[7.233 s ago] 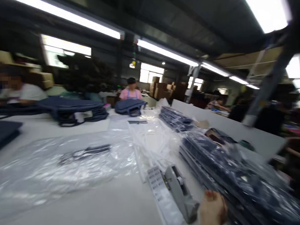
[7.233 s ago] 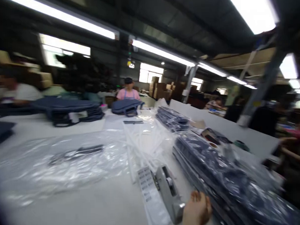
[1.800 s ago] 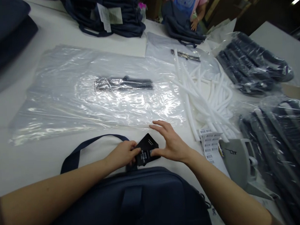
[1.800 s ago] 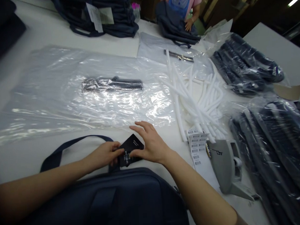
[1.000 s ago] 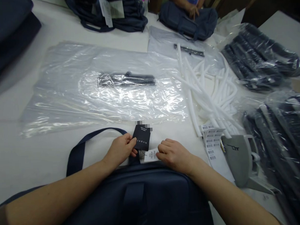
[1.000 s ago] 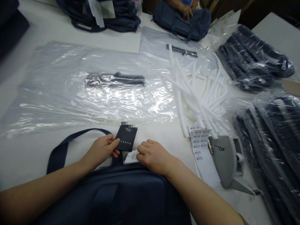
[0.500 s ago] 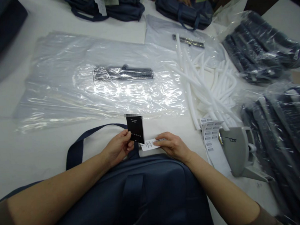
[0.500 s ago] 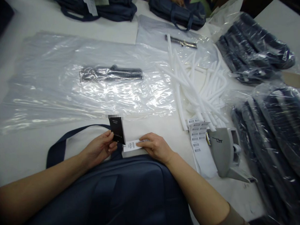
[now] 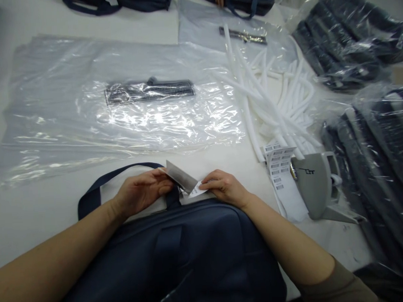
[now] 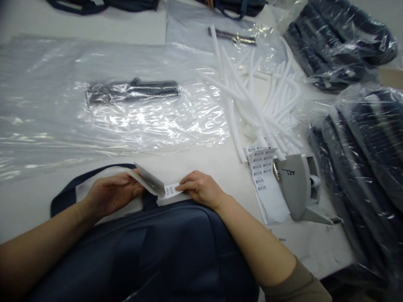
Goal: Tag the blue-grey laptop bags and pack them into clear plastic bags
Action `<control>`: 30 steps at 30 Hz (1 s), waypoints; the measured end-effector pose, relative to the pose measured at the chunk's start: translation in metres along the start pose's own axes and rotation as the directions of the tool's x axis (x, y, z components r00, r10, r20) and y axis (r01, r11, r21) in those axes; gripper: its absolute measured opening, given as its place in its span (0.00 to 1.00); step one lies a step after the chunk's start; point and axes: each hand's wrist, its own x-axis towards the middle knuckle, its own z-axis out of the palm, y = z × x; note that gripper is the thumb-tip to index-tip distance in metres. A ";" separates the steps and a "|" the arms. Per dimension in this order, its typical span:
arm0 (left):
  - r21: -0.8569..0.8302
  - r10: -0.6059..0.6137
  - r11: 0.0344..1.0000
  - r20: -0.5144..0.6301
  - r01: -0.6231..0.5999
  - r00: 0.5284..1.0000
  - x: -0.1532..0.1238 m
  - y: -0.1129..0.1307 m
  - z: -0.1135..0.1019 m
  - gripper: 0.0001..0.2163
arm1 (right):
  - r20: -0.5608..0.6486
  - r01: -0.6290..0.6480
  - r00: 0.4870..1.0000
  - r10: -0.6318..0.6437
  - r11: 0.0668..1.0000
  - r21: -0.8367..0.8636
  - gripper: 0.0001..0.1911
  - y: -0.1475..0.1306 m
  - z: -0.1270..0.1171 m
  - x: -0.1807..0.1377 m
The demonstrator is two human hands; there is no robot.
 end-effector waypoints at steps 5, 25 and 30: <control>0.578 0.230 0.813 -0.212 -0.068 0.950 -0.007 -0.004 0.016 0.16 | 0.021 0.022 1.000 -0.023 1.000 0.007 0.12 -0.002 0.000 0.002; 0.314 0.074 0.949 -0.132 -0.029 0.989 -0.012 -0.004 0.033 0.45 | 0.315 -0.053 0.943 0.109 0.982 -0.181 0.18 -0.003 0.000 0.014; 0.301 0.093 0.952 -0.094 -0.061 0.991 -0.013 -0.001 0.022 0.48 | 0.325 -0.032 0.940 0.108 0.973 -0.230 0.25 -0.010 -0.002 0.028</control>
